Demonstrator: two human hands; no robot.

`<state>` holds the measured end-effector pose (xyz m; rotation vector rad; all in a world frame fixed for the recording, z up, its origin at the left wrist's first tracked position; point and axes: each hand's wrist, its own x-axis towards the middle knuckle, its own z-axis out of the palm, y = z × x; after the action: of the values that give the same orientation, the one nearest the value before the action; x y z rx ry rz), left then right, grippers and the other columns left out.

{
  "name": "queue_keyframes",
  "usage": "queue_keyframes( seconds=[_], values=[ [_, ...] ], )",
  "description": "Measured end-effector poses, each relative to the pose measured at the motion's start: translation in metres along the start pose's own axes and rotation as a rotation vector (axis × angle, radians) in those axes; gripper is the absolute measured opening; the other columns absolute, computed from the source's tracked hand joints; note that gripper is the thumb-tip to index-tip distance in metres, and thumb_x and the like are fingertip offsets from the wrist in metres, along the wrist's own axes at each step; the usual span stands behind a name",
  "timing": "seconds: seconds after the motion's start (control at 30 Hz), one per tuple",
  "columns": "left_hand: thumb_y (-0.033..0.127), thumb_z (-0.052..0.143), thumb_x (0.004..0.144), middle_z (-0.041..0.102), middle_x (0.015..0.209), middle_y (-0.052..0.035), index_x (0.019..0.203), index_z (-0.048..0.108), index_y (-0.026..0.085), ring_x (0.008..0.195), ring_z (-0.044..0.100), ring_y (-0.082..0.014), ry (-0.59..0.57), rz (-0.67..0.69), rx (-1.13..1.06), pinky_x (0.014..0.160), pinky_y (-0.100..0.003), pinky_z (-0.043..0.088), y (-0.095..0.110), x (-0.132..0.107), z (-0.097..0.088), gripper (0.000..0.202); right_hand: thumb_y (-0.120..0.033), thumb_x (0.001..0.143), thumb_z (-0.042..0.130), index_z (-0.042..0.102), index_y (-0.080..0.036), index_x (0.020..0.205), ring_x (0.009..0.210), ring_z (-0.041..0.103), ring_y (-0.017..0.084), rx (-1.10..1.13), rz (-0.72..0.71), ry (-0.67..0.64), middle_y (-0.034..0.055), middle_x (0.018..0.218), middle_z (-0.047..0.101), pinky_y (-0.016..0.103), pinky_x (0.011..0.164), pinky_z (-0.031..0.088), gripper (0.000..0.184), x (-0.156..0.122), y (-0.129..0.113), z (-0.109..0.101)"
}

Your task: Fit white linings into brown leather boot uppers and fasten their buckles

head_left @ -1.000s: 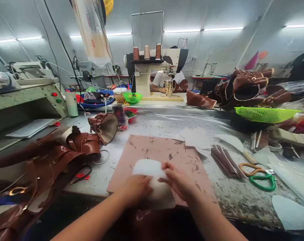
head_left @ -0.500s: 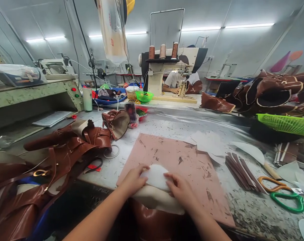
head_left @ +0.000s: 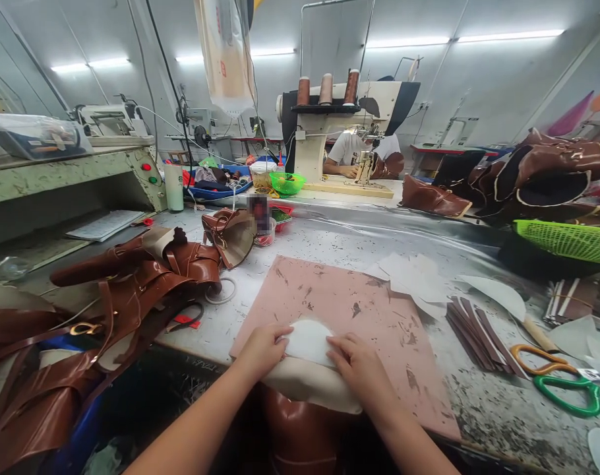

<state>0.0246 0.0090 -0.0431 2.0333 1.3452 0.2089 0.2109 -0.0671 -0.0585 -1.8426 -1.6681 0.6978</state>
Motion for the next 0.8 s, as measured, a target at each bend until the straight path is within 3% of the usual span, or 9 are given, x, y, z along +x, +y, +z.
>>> queue_keyframes(
  seconds=[0.13,0.23,0.37,0.47,0.53,0.6,0.7,0.73,0.8],
  values=[
    [0.018,0.044,0.080,0.057,0.105,-0.0138,0.102,0.065,0.013,0.094,0.055,-0.0284,0.030,0.041,0.239,0.083,-0.043,0.043,0.014,-0.004,-0.004,0.031,-0.016,0.073,0.054,0.068,-0.018,0.091,0.080,0.059,0.027,-0.200,-0.026,-0.069,0.0116,0.091,0.061,0.040,0.071,0.045,0.022,0.006,-0.006,-0.015],
    [0.018,0.035,0.085,0.058,0.100,-0.0156,0.099,0.065,0.012,0.094,0.053,-0.0310,0.006,0.085,0.358,0.081,-0.045,0.042,0.023,-0.011,-0.001,0.034,-0.004,0.068,0.052,0.067,-0.015,0.089,0.090,0.057,0.030,-0.251,-0.157,-0.146,0.0133,0.092,0.063,0.043,0.079,0.043,0.028,0.020,-0.015,-0.022],
    [0.018,0.040,0.084,0.063,0.096,-0.0110,0.098,0.065,0.014,0.089,0.058,-0.0242,-0.025,0.116,0.401,0.080,-0.035,0.045,0.018,-0.011,-0.008,0.029,-0.010,0.076,0.050,0.052,-0.020,0.123,0.114,0.050,0.022,-0.191,-0.423,-0.315,0.0074,0.124,0.057,0.036,0.098,0.037,0.048,0.038,-0.026,-0.003],
    [0.027,0.059,0.074,0.068,0.087,-0.0003,0.087,0.069,0.023,0.085,0.061,-0.0182,-0.029,0.106,0.376,0.077,-0.025,0.047,0.003,0.006,-0.043,0.017,-0.022,0.081,0.051,0.041,-0.017,0.134,0.128,0.037,0.025,-0.205,-0.541,-0.408,0.0095,0.137,0.044,0.042,0.107,0.025,0.054,0.043,-0.028,0.015],
    [0.027,0.060,0.075,0.067,0.100,-0.0018,0.099,0.066,0.022,0.096,0.059,-0.0200,0.103,0.031,0.370,0.084,-0.027,0.046,-0.010,0.028,-0.078,0.026,-0.030,0.086,0.046,0.041,-0.020,0.134,0.130,0.031,0.028,-0.245,-0.596,-0.458,0.0100,0.140,0.037,0.048,0.108,0.022,0.049,0.044,-0.025,0.020],
    [0.025,0.052,0.081,0.049,0.130,-0.0099,0.114,0.059,0.018,0.124,0.039,-0.0280,0.335,-0.076,0.381,0.101,-0.039,0.032,-0.022,0.056,-0.116,0.035,-0.038,0.090,0.037,0.041,-0.024,0.134,0.131,0.028,0.029,-0.286,-0.653,-0.492,0.0092,0.143,0.031,0.050,0.106,0.023,0.046,0.044,-0.022,0.020],
    [0.024,0.058,0.078,0.024,0.146,-0.0102,0.111,0.061,0.018,0.135,0.011,-0.0362,0.533,-0.170,0.383,0.106,-0.050,0.020,-0.035,0.099,-0.163,0.034,-0.046,0.091,0.032,0.038,-0.028,0.135,0.130,0.029,0.030,-0.318,-0.716,-0.476,0.0081,0.142,0.029,0.053,0.105,0.025,0.047,0.044,-0.018,0.020],
    [0.024,0.062,0.076,0.024,0.146,-0.0095,0.108,0.062,0.019,0.135,0.011,-0.0363,0.559,-0.178,0.379,0.106,-0.052,0.021,-0.038,0.112,-0.173,0.033,-0.046,0.091,0.032,0.037,-0.029,0.135,0.129,0.030,0.031,-0.322,-0.729,-0.460,0.0077,0.142,0.029,0.054,0.104,0.026,0.048,0.045,-0.017,0.021],
    [0.027,0.063,0.077,0.036,0.140,-0.0099,0.106,0.061,0.017,0.130,0.027,-0.0327,0.602,-0.173,0.363,0.102,-0.053,0.028,-0.041,0.130,-0.190,0.031,-0.047,0.091,0.034,0.037,-0.031,0.135,0.128,0.031,0.032,-0.332,-0.754,-0.440,0.0074,0.141,0.030,0.055,0.103,0.027,0.048,0.046,-0.016,0.024]
  ],
)
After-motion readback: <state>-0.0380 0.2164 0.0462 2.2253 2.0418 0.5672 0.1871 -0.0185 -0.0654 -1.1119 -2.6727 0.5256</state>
